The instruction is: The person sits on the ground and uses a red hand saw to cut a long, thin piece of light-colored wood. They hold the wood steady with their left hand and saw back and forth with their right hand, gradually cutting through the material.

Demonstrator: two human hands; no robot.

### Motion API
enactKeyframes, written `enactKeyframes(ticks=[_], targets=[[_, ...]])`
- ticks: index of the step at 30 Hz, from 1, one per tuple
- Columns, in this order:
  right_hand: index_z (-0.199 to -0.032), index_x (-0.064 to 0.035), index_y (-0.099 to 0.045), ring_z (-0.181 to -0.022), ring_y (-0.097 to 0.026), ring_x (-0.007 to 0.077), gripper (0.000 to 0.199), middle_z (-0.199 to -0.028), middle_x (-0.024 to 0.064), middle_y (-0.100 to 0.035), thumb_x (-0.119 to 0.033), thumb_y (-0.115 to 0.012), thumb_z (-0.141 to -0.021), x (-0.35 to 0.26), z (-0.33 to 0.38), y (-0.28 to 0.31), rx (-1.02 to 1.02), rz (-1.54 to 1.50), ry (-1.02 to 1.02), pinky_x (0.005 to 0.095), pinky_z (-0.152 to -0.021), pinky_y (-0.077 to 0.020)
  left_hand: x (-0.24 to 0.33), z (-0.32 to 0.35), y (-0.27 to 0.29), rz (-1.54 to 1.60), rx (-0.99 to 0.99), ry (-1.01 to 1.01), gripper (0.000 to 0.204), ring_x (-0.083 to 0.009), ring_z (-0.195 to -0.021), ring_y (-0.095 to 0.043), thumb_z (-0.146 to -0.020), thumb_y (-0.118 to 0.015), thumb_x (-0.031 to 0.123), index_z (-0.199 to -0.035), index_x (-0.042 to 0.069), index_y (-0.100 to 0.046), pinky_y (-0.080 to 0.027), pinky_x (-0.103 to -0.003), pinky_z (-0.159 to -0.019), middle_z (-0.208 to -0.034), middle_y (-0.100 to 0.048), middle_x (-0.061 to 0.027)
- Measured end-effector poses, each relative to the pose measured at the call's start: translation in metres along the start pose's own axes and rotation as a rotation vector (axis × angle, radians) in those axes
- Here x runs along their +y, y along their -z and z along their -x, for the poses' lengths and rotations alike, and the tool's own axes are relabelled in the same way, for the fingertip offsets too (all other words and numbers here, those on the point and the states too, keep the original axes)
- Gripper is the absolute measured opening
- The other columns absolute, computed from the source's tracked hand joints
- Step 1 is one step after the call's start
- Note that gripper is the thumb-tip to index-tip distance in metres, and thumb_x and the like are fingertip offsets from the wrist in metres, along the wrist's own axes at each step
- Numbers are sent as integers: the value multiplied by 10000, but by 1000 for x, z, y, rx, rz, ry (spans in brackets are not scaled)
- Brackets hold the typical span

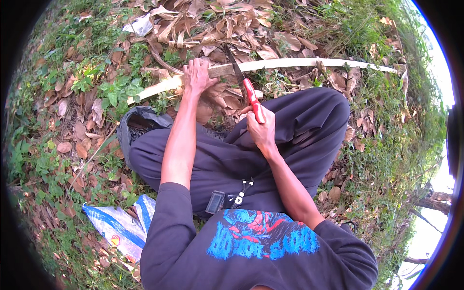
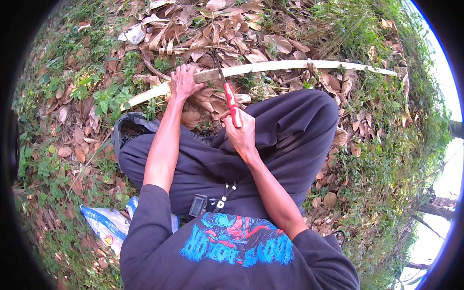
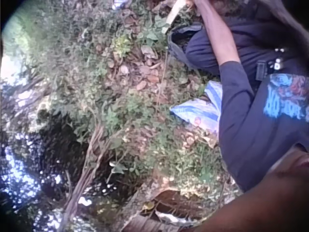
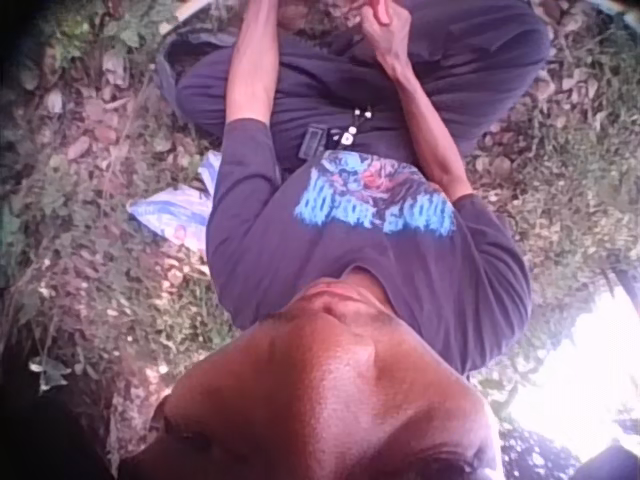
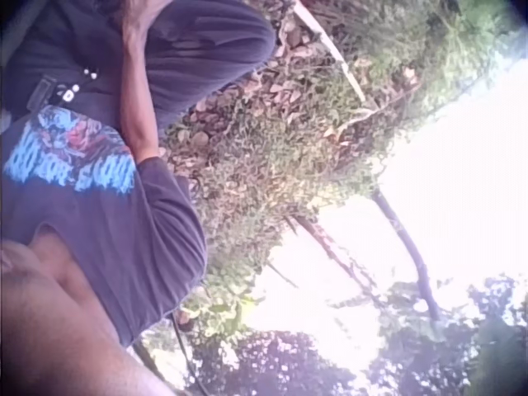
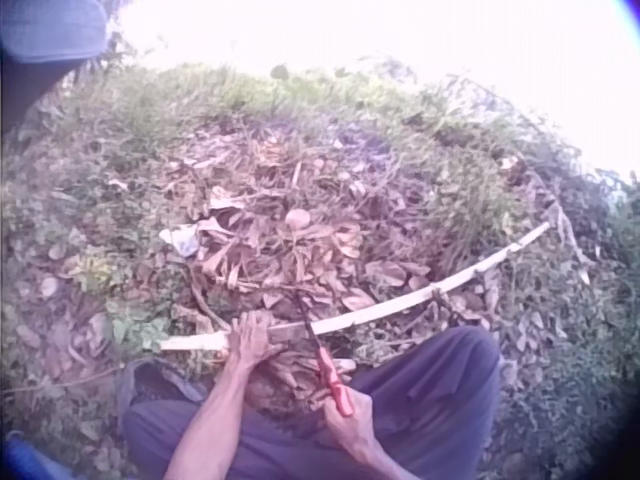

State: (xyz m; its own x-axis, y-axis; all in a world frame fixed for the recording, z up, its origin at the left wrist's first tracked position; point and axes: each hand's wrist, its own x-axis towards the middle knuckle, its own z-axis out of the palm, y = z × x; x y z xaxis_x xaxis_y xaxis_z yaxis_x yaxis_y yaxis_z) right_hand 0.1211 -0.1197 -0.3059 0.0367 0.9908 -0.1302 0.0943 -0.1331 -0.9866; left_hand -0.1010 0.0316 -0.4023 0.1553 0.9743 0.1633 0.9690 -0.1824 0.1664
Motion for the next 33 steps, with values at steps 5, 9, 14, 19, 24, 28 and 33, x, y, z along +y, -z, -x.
enactKeyframes(ticks=[5, 9, 14, 19, 24, 28, 33], targets=[[-978, 65, -657, -487, -387, 11, 170, -613, -67, -472, -31, -517, -971, -15, 1, 4, -46, -90, -32, 192, -451, -312, -19, -2, -1, 237, -194, -40, 700, -422, -1028, -655, -805, -759, 487, -1299, 55, -517, -502, -552, -821, -1103, -665, -244], [-988, 69, -650, -488, -374, 7, 165, -612, -73, -460, -37, -524, -981, -18, -1, 9, -25, -159, -92, 190, -452, -300, -8, 7, -3, 133, -69, -102, 667, -353, -1226, -586, -769, -827, 327, -1328, 111, -534, -439, -519, -950, -1128, -710, -113], [-986, 69, -648, -474, -367, 6, 163, -606, -75, -456, -37, -524, -983, -18, -6, 7, -49, -159, -79, 193, -439, -295, -16, 9, -6, 96, 76, -249, 547, -306, -1333, -502, -770, -825, 305, -1270, 183, -638, -361, -524, -1027, -1236, -657, -127], [-991, 69, -650, -458, -369, 10, 164, -596, -72, -453, -37, -524, -982, -20, -10, 6, -44, -127, -68, 195, -422, -300, 0, 6, 19, -39, 34, -214, 619, -359, -1359, -472, -768, -826, 372, -1328, 200, -625, -340, -534, -1111, -1551, -377, -161], [-916, 36, -699, -514, -474, 30, 187, -609, -37, -539, -17, -520, -910, -22, -7, 19, -25, -222, -128, 221, -474, -376, -61, -2, 16, 223, -203, 219, 942, -396, -1249, -552, -686, -841, 536, -1419, 60, -488, -440, -484, -1071, -1383, -508, -240], [-998, 82, -644, -459, -387, 22, 173, -608, -44, -474, -36, -519, -981, -21, -5, 19, -26, -258, -112, 194, -428, -323, -118, 0, 25, 298, -385, 217, 681, -398, -1188, -575, -702, -817, 460, -1229, 77, -620, -459, -454, -1032, -1272, -568, -263], [-996, 91, -639, -463, -397, 24, 180, -607, -44, -475, -42, -519, -983, -19, -1, 20, -42, -182, -106, 196, -427, -326, -115, -4, 33, 314, -415, 314, 543, -365, -1094, -611, -706, -821, 385, -1104, 72, -626, -492, -450, -940, -1143, -615, -244]])
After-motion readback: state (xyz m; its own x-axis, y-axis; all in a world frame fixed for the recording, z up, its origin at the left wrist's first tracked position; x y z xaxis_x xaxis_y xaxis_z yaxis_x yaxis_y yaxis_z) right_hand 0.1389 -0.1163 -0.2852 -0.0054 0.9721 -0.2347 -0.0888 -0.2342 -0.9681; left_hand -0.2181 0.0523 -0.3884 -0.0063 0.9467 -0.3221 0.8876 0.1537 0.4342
